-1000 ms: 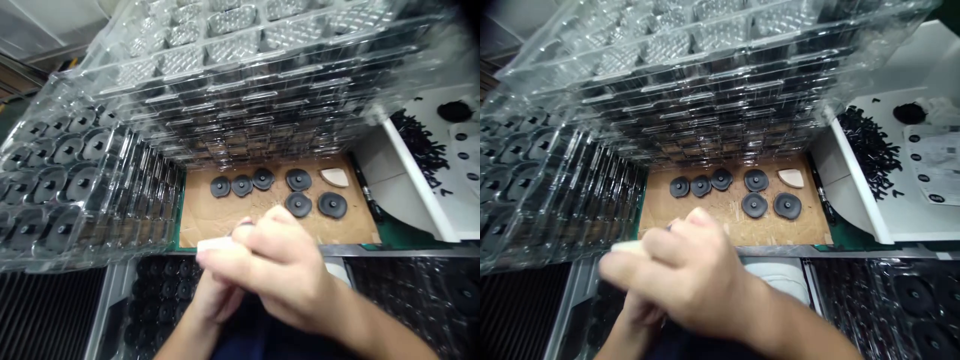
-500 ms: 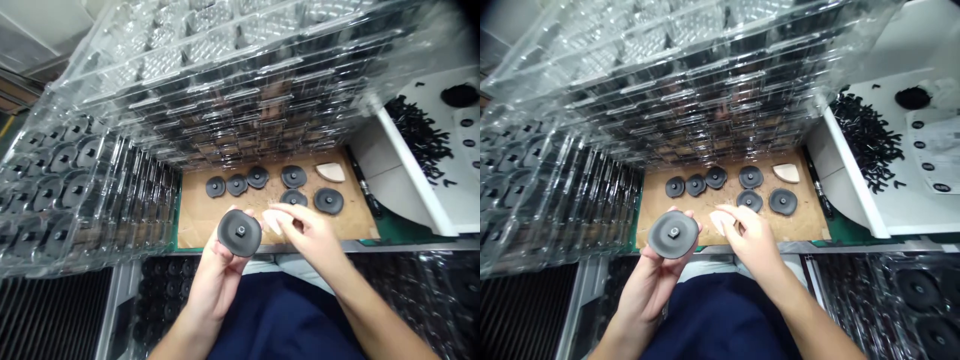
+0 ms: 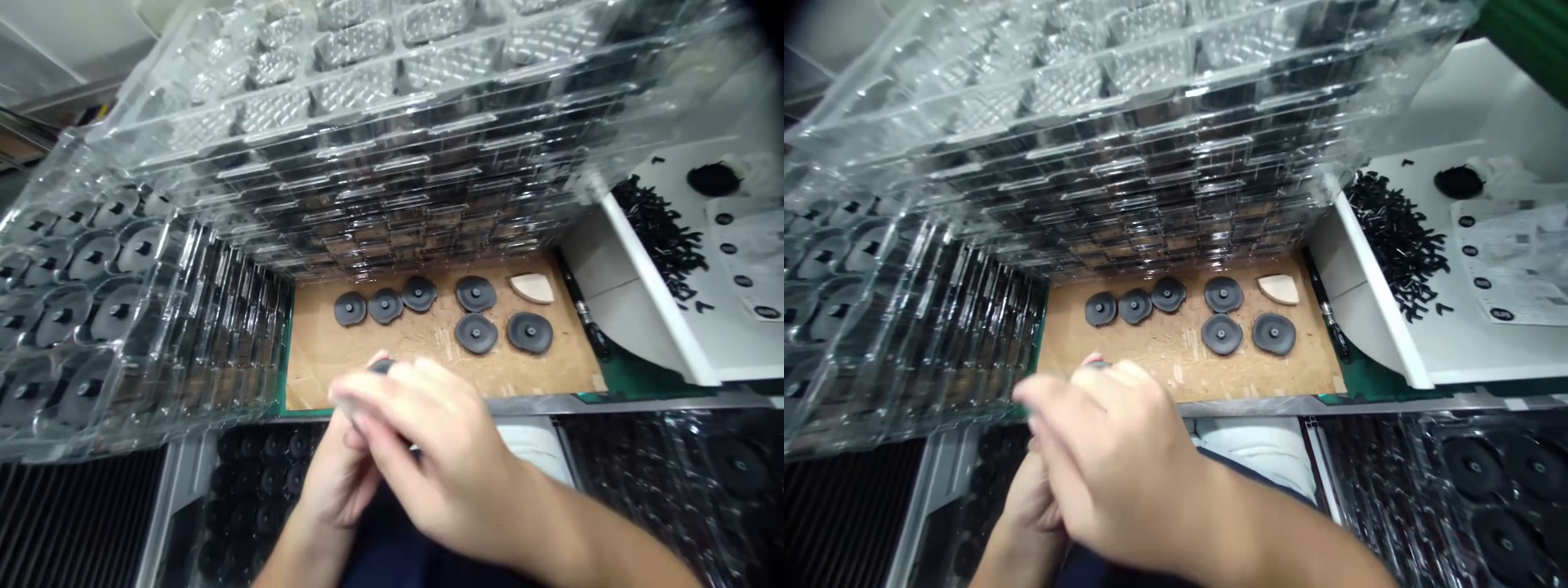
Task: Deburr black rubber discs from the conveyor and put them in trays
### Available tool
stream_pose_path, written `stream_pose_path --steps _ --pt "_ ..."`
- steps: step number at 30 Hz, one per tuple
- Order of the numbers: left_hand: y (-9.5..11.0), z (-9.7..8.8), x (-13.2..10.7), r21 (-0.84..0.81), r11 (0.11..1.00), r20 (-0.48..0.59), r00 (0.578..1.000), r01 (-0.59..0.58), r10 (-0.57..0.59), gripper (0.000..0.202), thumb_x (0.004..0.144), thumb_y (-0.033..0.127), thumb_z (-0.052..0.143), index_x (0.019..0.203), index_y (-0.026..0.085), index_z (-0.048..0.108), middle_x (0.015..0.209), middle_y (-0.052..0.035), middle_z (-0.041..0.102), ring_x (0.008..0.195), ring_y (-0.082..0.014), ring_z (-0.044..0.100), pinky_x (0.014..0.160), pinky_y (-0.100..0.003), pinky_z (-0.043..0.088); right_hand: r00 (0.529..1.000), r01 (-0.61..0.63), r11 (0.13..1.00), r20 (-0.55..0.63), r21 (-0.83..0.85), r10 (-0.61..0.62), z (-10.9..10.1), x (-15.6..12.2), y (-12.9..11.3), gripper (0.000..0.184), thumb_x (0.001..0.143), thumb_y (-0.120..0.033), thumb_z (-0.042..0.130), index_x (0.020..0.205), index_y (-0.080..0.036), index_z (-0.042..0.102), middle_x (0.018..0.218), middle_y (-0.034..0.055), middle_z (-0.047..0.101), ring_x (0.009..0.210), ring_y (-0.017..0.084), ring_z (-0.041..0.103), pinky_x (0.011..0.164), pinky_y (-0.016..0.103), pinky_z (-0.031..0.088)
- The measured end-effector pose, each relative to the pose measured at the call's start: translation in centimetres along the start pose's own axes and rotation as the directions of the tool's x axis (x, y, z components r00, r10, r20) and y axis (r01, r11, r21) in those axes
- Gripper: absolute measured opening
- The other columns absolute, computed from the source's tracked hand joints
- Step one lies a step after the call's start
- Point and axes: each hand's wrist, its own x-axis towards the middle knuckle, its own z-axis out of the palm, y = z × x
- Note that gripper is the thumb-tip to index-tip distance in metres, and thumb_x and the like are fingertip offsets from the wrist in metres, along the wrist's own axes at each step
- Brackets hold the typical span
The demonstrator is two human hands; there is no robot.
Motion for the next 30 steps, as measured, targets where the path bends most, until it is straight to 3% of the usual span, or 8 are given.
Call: stream_pose_path --steps 3,6,9,13,18,23,27,30 --pt "0.6 -0.9 0.0 -0.056 0.998 0.044 0.998 -0.034 0.036 0.046 0.059 0.014 0.082 0.102 0.029 0.071 0.104 0.0022 0.073 0.096 -0.0157 0.068 0.085 -0.021 0.053 0.981 -0.081 0.996 0.182 0.039 0.073 -0.9 -1.1 -0.3 0.020 0.089 -0.011 0.049 0.099 -0.013 0.067 0.081 0.0025 0.069 0.070 0.012 0.059 0.067 0.024 0.045" --pt "0.6 -1.4 0.1 -0.083 0.996 0.062 0.998 -0.009 0.014 0.052 0.055 0.013 0.084 0.103 0.026 0.071 0.104 0.0011 0.074 0.096 -0.0155 0.067 0.085 -0.019 0.053 0.980 -0.146 0.976 0.111 -0.164 0.166 -1.5 -1.6 -0.4 0.021 0.088 -0.010 0.050 0.099 -0.015 0.067 0.075 0.0017 0.065 0.065 0.014 0.054 0.063 0.027 0.041" --pt "0.7 -1.1 0.2 -0.077 0.997 0.085 0.996 0.031 -0.024 0.052 0.061 0.020 0.082 0.110 0.026 0.067 0.108 -0.0002 0.072 0.101 -0.0177 0.066 0.086 -0.021 0.053 0.999 0.003 0.956 0.042 -0.295 0.009 -1.1 -0.3 0.0 0.028 0.091 -0.009 0.044 0.099 -0.016 0.069 0.075 0.0034 0.065 0.065 0.016 0.048 0.062 0.032 0.036" --pt "1.2 -1.3 -0.2 -0.052 0.999 0.149 0.989 0.007 0.001 0.048 0.061 0.030 0.083 0.106 0.020 0.069 0.104 -0.0031 0.072 0.100 -0.0220 0.065 0.084 -0.025 0.053 0.968 0.213 0.970 0.161 -0.121 -0.192 -0.4 2.4 1.7 0.030 0.094 -0.014 0.042 0.099 -0.021 0.070 0.083 0.0020 0.069 0.071 0.015 0.055 0.067 0.031 0.041" --pt "1.6 -3.0 -0.6 -0.203 0.978 0.174 0.985 0.047 -0.011 0.049 0.063 0.025 0.082 0.109 0.028 0.067 0.110 -0.0009 0.072 0.099 -0.0217 0.068 0.085 -0.025 0.052 0.964 -0.255 0.962 0.044 -0.098 0.260 1.7 0.4 6.0 0.025 0.093 -0.021 0.048 0.109 -0.021 0.067 0.095 0.0037 0.070 0.084 0.015 0.062 0.075 0.028 0.049" --pt "1.7 -3.8 -0.2 -0.253 0.965 0.151 0.988 0.069 -0.031 0.048 0.056 0.027 0.085 0.102 0.028 0.070 0.105 0.0005 0.074 0.095 -0.0193 0.069 0.080 -0.021 0.053 0.923 -0.336 0.934 0.158 -0.119 0.352 4.1 -4.3 9.4 0.022 0.088 -0.024 0.052 0.089 -0.021 0.074 0.076 0.0026 0.073 0.069 0.017 0.066 0.064 0.028 0.053" --pt "1.9 -3.7 0.0 -0.234 0.971 0.220 0.976 0.054 -0.001 0.050 0.060 0.028 0.083 0.107 0.028 0.068 0.108 -0.0016 0.072 0.090 -0.0202 0.070 0.082 -0.026 0.053 0.926 -0.371 0.919 0.020 -0.134 0.377 2.6 -2.3 6.2 0.022 0.091 -0.024 0.051 0.103 -0.023 0.069 0.096 0.0045 0.072 0.079 0.017 0.066 0.069 0.028 0.052" --pt "1.9 -3.6 0.1 -0.151 0.988 0.207 0.978 0.019 0.013 0.047 0.062 0.029 0.082 0.107 0.023 0.069 0.107 -0.0034 0.071 0.097 -0.0218 0.067 0.090 -0.029 0.049 0.996 -0.082 0.989 0.010 -0.125 0.084 1.7 1.1 1.7 0.025 0.092 -0.016 0.049 0.109 -0.025 0.066 0.098 0.0025 0.071 0.078 0.014 0.063 0.070 0.027 0.047"
